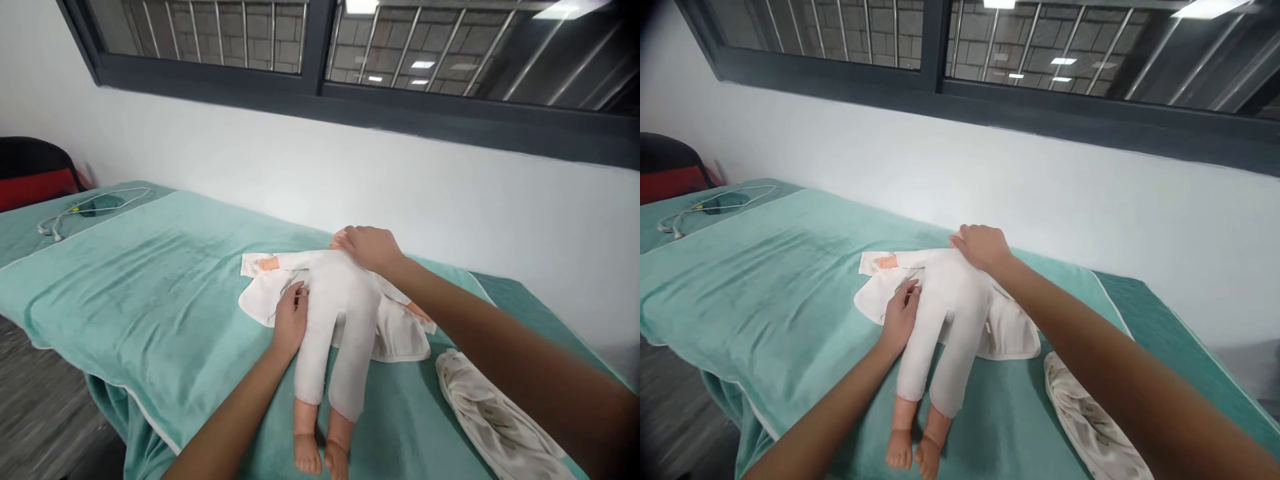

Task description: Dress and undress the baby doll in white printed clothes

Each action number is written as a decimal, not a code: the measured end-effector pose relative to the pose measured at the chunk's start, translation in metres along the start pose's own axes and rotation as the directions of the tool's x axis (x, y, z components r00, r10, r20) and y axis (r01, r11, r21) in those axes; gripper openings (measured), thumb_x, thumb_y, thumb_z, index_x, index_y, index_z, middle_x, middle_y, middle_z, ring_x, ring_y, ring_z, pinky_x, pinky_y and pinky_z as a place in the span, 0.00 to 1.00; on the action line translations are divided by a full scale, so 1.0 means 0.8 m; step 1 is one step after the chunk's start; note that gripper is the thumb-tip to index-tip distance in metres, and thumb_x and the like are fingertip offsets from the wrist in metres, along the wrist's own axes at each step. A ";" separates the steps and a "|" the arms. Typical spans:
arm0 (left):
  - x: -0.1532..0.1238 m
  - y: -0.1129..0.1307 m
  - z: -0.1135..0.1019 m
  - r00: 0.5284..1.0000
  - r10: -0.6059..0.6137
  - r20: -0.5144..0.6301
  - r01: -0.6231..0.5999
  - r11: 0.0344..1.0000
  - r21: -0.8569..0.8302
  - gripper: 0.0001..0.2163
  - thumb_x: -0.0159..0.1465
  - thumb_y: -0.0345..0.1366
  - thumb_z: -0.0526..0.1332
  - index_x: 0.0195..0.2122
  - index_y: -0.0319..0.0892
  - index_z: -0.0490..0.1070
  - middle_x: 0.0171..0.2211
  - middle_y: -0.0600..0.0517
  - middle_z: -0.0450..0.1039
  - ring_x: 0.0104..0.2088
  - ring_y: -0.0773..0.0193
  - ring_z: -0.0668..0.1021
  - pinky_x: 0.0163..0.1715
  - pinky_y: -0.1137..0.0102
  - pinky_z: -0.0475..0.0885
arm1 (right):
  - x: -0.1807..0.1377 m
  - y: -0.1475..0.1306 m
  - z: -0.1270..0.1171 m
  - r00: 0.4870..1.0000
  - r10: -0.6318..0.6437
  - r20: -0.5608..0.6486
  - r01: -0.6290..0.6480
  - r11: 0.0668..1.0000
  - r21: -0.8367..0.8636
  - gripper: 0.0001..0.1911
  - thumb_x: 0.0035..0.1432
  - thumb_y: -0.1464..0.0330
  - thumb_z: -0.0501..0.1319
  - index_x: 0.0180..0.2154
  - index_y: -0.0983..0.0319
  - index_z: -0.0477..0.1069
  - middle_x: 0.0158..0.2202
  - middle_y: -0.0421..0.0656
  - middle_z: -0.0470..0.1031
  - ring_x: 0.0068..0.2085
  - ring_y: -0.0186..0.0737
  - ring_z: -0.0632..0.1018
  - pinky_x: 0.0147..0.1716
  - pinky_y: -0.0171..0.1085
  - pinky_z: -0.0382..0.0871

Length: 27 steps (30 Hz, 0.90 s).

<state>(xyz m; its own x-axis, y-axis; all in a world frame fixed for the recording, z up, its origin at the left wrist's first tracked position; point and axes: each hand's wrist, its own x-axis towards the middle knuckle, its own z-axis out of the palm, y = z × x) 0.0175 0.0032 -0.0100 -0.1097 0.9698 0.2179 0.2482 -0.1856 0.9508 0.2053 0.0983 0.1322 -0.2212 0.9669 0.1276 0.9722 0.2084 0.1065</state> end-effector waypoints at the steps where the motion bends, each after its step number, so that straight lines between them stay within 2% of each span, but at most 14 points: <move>1: 0.005 -0.004 0.004 0.999 0.049 -0.012 -0.048 0.996 0.079 0.15 0.70 0.38 0.50 0.54 0.42 0.69 0.49 0.45 0.76 0.48 0.57 0.78 0.50 0.61 0.72 | 0.005 -0.017 0.002 0.996 -0.081 -0.038 0.081 0.997 0.001 0.28 0.69 0.51 0.41 0.53 0.61 0.68 0.50 0.55 0.75 0.53 0.56 0.74 0.47 0.50 0.64; 3: 0.018 -0.011 0.014 0.989 0.144 0.013 -0.141 0.937 0.320 0.14 0.70 0.34 0.49 0.52 0.41 0.69 0.48 0.44 0.76 0.48 0.56 0.77 0.49 0.61 0.72 | 0.015 -0.056 0.016 0.981 -0.184 -0.055 0.185 0.983 0.018 0.25 0.68 0.53 0.45 0.56 0.60 0.65 0.55 0.53 0.72 0.55 0.54 0.71 0.49 0.48 0.64; 5: 0.032 -0.017 0.021 0.973 0.212 0.093 -0.229 0.813 0.535 0.13 0.69 0.31 0.50 0.51 0.40 0.68 0.46 0.42 0.76 0.47 0.53 0.77 0.47 0.59 0.71 | 0.027 -0.093 0.038 0.981 -0.192 0.022 0.191 0.981 0.037 0.24 0.68 0.55 0.47 0.57 0.61 0.63 0.56 0.53 0.71 0.55 0.54 0.71 0.47 0.47 0.65; 8: 0.050 -0.024 0.023 0.938 0.264 0.224 -0.346 0.684 0.643 0.13 0.66 0.25 0.51 0.49 0.38 0.68 0.47 0.39 0.75 0.50 0.51 0.75 0.49 0.57 0.69 | 0.046 -0.127 0.070 0.968 -0.217 0.124 0.209 0.975 0.073 0.21 0.64 0.54 0.55 0.51 0.60 0.69 0.50 0.50 0.75 0.50 0.53 0.74 0.46 0.46 0.66; 11: 0.062 -0.024 0.016 0.900 0.292 0.323 -0.435 0.622 0.651 0.13 0.63 0.24 0.53 0.48 0.36 0.69 0.48 0.38 0.74 0.52 0.49 0.73 0.51 0.56 0.67 | 0.058 -0.130 0.081 0.960 -0.223 0.169 0.207 0.972 0.108 0.19 0.59 0.54 0.61 0.46 0.59 0.73 0.48 0.49 0.77 0.49 0.53 0.75 0.45 0.46 0.66; 16: 0.078 -0.016 0.005 0.868 0.310 0.389 -0.497 0.556 0.666 0.12 0.62 0.25 0.55 0.46 0.39 0.70 0.48 0.40 0.74 0.54 0.48 0.71 0.48 0.55 0.66 | 0.051 -0.105 0.069 0.977 -0.187 0.102 0.171 0.974 0.147 0.19 0.62 0.54 0.57 0.46 0.59 0.72 0.50 0.49 0.75 0.46 0.50 0.76 0.41 0.43 0.66; 18: 0.085 -0.018 0.001 0.881 0.307 0.360 -0.473 0.547 0.691 0.12 0.63 0.26 0.54 0.46 0.41 0.70 0.47 0.41 0.75 0.54 0.48 0.70 0.48 0.54 0.64 | 0.044 -0.097 0.065 0.986 -0.156 0.065 0.144 0.977 0.155 0.19 0.63 0.53 0.56 0.47 0.59 0.71 0.48 0.49 0.76 0.45 0.50 0.76 0.39 0.42 0.65; 20: 0.092 -0.022 -0.001 0.920 0.290 0.265 -0.389 0.569 0.725 0.11 0.64 0.27 0.53 0.45 0.41 0.70 0.47 0.40 0.74 0.52 0.47 0.70 0.48 0.52 0.63 | 0.038 -0.092 0.065 0.991 -0.130 0.036 0.123 0.979 0.161 0.20 0.63 0.52 0.55 0.48 0.58 0.70 0.45 0.49 0.77 0.43 0.50 0.77 0.38 0.42 0.65; 22: 0.099 -0.028 -0.003 0.968 0.239 0.082 -0.231 0.708 0.667 0.09 0.64 0.29 0.55 0.43 0.40 0.70 0.47 0.39 0.73 0.51 0.45 0.70 0.50 0.51 0.62 | 0.033 -0.090 0.065 0.992 -0.124 0.013 0.120 0.979 0.164 0.21 0.63 0.51 0.54 0.47 0.58 0.70 0.42 0.48 0.78 0.42 0.51 0.76 0.37 0.42 0.64; 24: 0.105 -0.034 -0.005 0.985 0.141 -0.100 -0.073 0.863 0.499 0.06 0.61 0.32 0.59 0.39 0.40 0.71 0.46 0.40 0.72 0.51 0.45 0.70 0.52 0.51 0.61 | 0.029 -0.090 0.065 0.991 -0.132 -0.010 0.132 0.978 0.163 0.22 0.63 0.50 0.53 0.47 0.59 0.70 0.41 0.49 0.78 0.42 0.51 0.76 0.38 0.43 0.64; 27: 0.113 -0.042 -0.009 0.980 0.030 -0.196 0.031 0.954 0.297 0.02 0.58 0.32 0.60 0.32 0.41 0.71 0.39 0.43 0.74 0.47 0.48 0.72 0.50 0.56 0.63 | 0.023 -0.093 0.066 0.987 -0.155 -0.043 0.160 0.974 0.160 0.26 0.63 0.47 0.51 0.46 0.61 0.70 0.41 0.51 0.77 0.44 0.52 0.75 0.42 0.45 0.63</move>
<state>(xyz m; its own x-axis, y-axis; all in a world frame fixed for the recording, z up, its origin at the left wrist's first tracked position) -0.0075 0.0960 -0.0209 -0.2890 0.9139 0.2849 0.5194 -0.1003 0.8486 0.1328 0.1087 0.0749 -0.3720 0.9158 0.1517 0.9240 0.3809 -0.0337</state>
